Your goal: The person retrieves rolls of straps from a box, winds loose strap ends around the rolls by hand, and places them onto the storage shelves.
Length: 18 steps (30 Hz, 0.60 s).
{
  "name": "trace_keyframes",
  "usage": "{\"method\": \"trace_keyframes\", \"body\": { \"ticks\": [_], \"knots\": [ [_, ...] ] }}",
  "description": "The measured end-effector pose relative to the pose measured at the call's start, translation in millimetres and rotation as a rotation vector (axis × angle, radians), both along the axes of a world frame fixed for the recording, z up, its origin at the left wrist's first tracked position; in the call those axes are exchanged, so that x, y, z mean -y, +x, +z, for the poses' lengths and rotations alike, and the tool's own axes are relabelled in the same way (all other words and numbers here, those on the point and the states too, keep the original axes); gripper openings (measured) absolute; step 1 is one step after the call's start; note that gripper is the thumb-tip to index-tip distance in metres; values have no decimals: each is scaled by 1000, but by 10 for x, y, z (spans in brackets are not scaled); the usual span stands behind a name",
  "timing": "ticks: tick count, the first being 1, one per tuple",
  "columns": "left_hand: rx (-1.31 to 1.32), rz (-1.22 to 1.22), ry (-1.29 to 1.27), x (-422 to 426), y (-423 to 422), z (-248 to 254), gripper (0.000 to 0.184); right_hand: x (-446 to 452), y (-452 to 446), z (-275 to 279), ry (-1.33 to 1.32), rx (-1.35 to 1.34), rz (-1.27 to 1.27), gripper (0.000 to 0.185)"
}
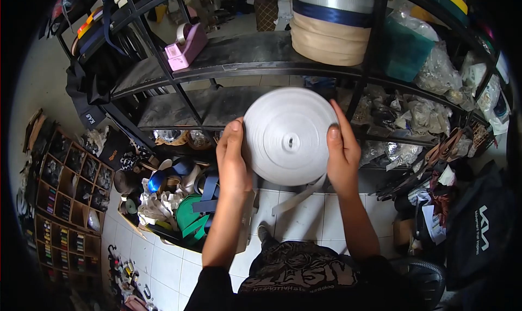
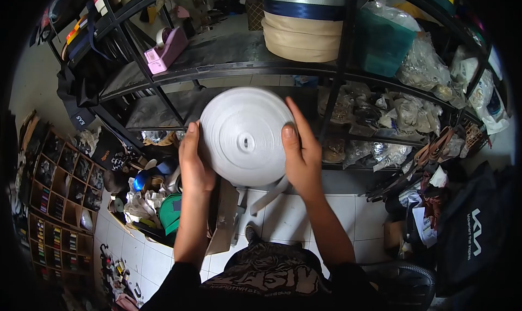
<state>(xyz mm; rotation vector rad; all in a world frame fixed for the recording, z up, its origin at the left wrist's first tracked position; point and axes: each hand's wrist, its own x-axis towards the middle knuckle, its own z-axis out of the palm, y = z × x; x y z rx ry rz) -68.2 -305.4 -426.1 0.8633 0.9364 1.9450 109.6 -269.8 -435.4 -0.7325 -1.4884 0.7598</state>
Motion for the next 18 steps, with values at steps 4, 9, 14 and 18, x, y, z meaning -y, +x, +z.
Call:
{"method": "trace_keyframes", "body": {
  "ticks": [4,9,14,18],
  "knots": [
    [-566,-235,-12,2,-225,221,40,-66,198,34,113,154,200,40],
    [-544,-355,-141,-44,-184,216,33,-76,242,-2,51,163,263,38],
    [-406,-402,-131,-63,-203,162,29,-122,291,68,119,205,290,38],
    [-473,-459,-126,-33,-129,285,27,-157,333,149,134,278,362,36]
  ]
}}
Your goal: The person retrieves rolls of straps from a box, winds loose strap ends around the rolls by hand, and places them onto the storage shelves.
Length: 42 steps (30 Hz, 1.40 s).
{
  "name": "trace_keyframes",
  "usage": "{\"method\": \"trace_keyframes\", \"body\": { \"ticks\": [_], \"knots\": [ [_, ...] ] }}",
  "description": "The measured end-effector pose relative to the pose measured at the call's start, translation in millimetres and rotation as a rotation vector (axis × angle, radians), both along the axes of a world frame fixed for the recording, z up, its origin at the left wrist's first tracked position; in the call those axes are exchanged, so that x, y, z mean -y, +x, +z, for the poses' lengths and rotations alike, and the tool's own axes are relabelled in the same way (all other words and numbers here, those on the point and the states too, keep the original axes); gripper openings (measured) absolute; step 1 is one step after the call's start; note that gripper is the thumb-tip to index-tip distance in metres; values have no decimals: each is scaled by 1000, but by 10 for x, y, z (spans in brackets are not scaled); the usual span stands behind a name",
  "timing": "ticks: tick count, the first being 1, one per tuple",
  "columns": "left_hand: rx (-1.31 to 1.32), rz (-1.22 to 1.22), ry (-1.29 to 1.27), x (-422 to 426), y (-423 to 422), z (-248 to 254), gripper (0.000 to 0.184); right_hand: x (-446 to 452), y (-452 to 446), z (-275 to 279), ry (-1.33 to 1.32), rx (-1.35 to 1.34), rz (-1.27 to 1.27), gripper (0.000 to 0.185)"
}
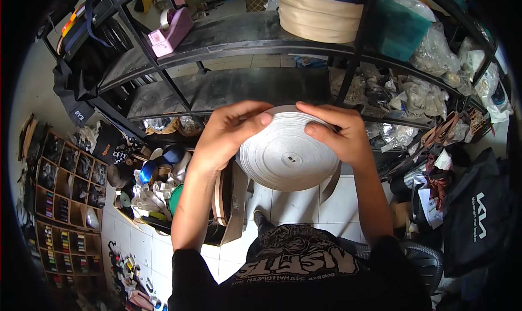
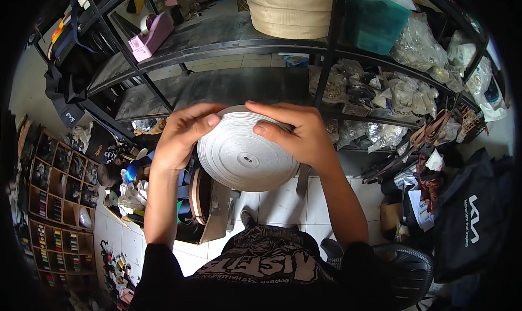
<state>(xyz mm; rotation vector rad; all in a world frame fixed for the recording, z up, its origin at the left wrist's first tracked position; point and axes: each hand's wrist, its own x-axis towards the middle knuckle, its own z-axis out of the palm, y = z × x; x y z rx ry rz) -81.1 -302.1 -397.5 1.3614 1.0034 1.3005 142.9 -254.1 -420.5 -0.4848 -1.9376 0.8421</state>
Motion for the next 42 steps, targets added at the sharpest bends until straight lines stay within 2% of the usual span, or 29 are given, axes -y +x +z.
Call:
{"method": "trace_keyframes", "body": {
  "ticks": [3,13,17,20,21,26,28,30,32,34,36,38,42],
  "knots": [
    [-279,-24,78,-34,110,41,26,-8,-72,1,81,26,27,36],
    [-402,26,272,-88,168,-113,30,-122,-109,74,56,74,70,31],
    [-215,162,213,-100,95,-41,30,-157,-121,183,-13,7,-4,33],
    [168,299,172,-129,49,111,33,-77,-187,258,0,-193,-98,38],
    [229,324,179,-144,50,138,34,-82,-192,235,52,-159,-122,44],
    [569,486,215,-194,173,272,48,-24,-530,-20,11,-478,-242,54],
    [692,493,235,-284,219,167,50,93,-757,-54,2,-608,-302,57],
    [691,453,291,-311,266,50,50,95,-773,-28,-52,-669,-312,56],
    [728,317,274,-238,291,-8,42,-9,-689,27,-75,-712,-299,55],
    [580,129,268,-99,315,-28,38,-60,-601,41,-76,-724,-308,55],
    [441,114,175,-57,330,-167,40,-127,-541,96,-64,-740,-319,56],
    [520,103,115,-14,442,-204,39,-116,-541,116,-96,-775,-304,56],
    [556,144,172,-51,561,-326,28,-142,-515,160,-113,-815,-358,55]
  ]
}}
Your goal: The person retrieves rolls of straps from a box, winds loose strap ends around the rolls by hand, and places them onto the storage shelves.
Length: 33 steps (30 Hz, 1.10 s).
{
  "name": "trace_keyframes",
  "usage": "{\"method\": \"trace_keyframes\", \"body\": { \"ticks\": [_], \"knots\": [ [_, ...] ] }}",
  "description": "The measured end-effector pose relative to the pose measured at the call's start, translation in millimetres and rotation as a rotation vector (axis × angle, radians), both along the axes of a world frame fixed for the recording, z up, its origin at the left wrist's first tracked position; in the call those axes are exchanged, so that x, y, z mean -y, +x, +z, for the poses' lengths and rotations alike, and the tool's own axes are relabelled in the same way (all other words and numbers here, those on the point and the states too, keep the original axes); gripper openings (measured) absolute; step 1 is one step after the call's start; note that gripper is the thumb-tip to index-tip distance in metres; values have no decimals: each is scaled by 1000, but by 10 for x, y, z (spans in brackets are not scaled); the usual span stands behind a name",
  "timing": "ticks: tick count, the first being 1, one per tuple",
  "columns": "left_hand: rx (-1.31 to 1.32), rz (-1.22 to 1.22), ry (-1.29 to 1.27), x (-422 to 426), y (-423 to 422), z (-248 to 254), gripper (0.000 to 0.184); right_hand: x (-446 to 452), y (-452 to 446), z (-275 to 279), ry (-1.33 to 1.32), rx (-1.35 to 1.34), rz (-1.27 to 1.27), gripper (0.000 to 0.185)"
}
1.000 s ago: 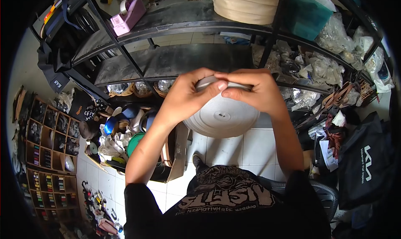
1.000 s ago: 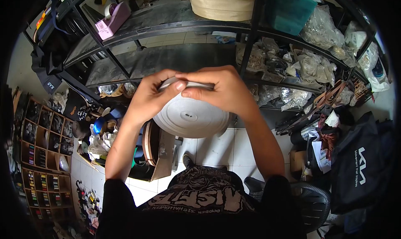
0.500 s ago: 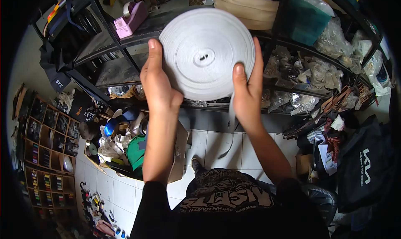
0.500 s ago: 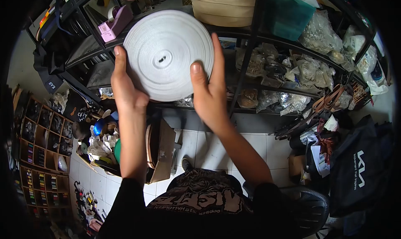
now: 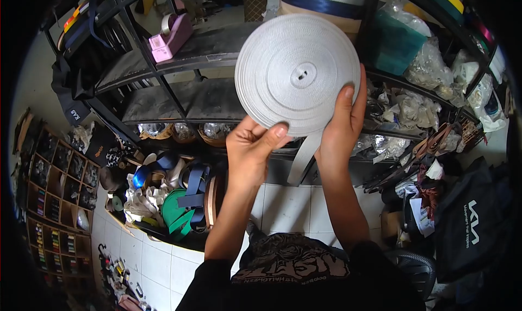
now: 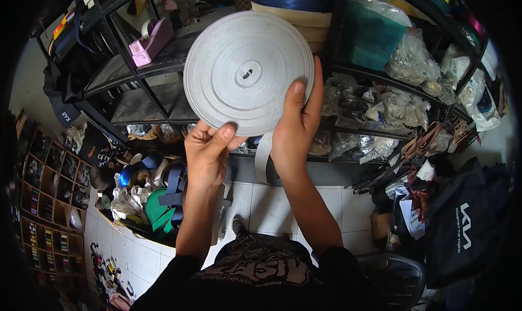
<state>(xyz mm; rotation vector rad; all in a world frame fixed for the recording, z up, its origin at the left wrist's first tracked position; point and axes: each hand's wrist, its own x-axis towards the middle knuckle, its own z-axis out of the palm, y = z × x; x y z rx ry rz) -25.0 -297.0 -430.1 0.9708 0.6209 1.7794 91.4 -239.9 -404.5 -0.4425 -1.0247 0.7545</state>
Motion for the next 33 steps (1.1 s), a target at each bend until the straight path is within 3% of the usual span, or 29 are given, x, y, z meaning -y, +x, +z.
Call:
{"method": "trace_keyframes", "body": {
  "ticks": [8,12,14,16,19,22,29,33],
  "knots": [
    [209,-3,74,-108,356,-347,29,118,-47,-96,-101,-38,-54,54],
    [32,-150,109,-109,83,-580,42,20,224,-122,-50,120,28,52],
    [-2,-15,29,-42,-60,-238,65,-23,403,-67,-9,278,102,50],
    [-30,32,-12,-74,-268,8,44,25,558,22,-14,479,207,48],
    [-497,17,11,-139,-434,229,43,41,619,97,-31,567,323,47],
    [-487,-65,-31,-159,-436,286,39,23,658,162,-30,619,406,46],
    [-131,109,-23,-163,-213,234,39,43,558,202,-31,626,328,44],
    [57,284,23,-235,-151,324,52,129,247,127,-18,332,102,45]
  ]
}}
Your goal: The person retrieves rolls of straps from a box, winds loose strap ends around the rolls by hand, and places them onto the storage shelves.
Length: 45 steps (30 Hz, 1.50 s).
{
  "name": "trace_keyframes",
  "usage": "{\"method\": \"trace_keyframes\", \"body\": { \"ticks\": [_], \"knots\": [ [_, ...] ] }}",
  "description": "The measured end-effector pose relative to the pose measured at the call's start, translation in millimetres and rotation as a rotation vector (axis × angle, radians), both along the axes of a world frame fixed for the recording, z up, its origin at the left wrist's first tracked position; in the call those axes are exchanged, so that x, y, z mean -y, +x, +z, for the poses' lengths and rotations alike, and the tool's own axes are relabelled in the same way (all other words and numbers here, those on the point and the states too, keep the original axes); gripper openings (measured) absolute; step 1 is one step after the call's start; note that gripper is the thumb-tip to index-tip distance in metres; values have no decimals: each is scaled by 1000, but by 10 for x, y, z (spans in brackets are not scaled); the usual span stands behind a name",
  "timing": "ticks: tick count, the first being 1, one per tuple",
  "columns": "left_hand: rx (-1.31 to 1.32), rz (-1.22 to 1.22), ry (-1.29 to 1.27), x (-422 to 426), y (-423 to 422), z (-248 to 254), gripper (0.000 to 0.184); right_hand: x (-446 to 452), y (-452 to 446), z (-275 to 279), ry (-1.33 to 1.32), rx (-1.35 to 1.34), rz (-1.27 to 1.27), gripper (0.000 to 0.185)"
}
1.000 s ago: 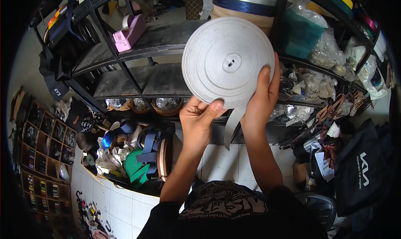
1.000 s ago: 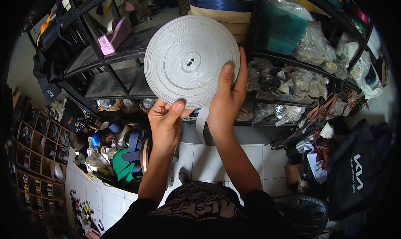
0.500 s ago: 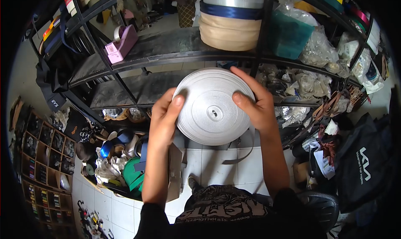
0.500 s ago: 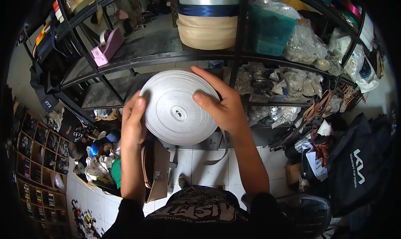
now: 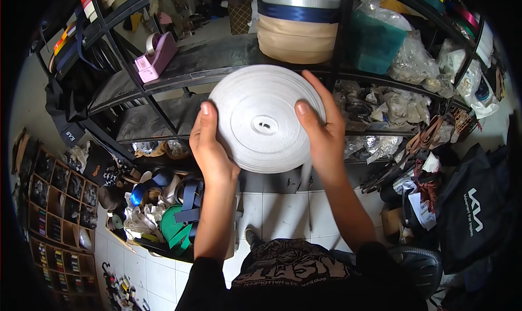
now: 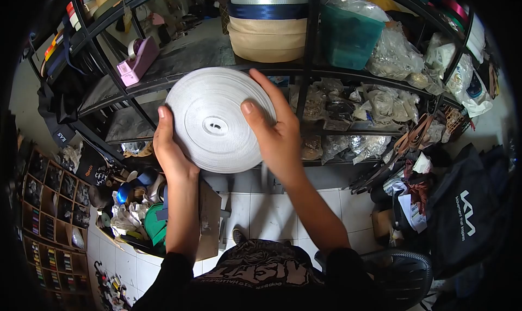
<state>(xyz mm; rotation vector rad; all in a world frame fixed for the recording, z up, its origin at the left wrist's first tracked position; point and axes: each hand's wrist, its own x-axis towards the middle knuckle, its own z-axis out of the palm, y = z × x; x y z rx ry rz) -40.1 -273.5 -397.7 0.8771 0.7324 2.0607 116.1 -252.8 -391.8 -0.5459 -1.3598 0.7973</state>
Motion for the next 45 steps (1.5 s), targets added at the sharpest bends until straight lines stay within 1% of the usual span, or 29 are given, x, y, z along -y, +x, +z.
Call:
{"method": "trace_keyframes", "body": {
  "ticks": [3,4,7,8,11,12,15,16,17,20,23,24,27,29,31,35,38,41,43,45],
  "knots": [
    [122,72,37,-28,135,35,54,60,-93,29,-53,-120,-110,44],
    [157,69,35,-49,158,47,55,63,-132,-38,-20,-113,-148,50],
    [266,61,41,-159,178,46,56,115,-402,-191,46,-259,-196,57],
    [308,35,47,-161,228,68,56,117,-484,-280,47,-271,-194,63],
    [341,66,74,-180,330,-24,55,96,-543,-301,-2,-400,-152,66],
    [379,57,72,-181,351,-87,51,63,-477,-253,-30,-415,-118,66],
    [250,-87,107,-127,215,-147,47,-133,-189,-268,12,-264,-78,64],
    [131,-135,79,-139,86,-161,44,-169,-111,-226,16,-284,-31,63],
    [4,-128,75,-128,12,-115,43,-192,-6,-170,10,-217,25,64],
    [-283,-233,-55,-57,-165,140,42,-220,343,-18,-46,-8,232,67],
    [-559,-360,-105,-89,-252,216,43,-195,502,98,-57,214,344,65],
    [-692,-380,-98,-93,-242,262,42,-191,523,143,-79,257,371,66],
    [-813,-493,-162,-154,-238,326,39,-191,554,188,-116,361,448,66],
    [-695,-414,-102,-144,-135,307,37,-220,555,191,-80,400,486,65],
    [-622,-320,-51,-139,-68,277,35,-220,517,179,-67,349,431,63],
    [-424,-259,-41,-85,36,247,35,-187,459,232,-29,347,302,58],
    [-304,-214,-41,-99,72,244,37,-180,441,248,-62,313,247,52],
    [-143,-136,-20,-112,113,259,39,-198,366,181,-41,154,158,50],
    [-11,-75,20,-147,157,289,41,-209,263,111,12,38,53,50],
    [41,-34,39,-166,193,309,42,-170,180,86,36,-45,-32,50]
  ]
}}
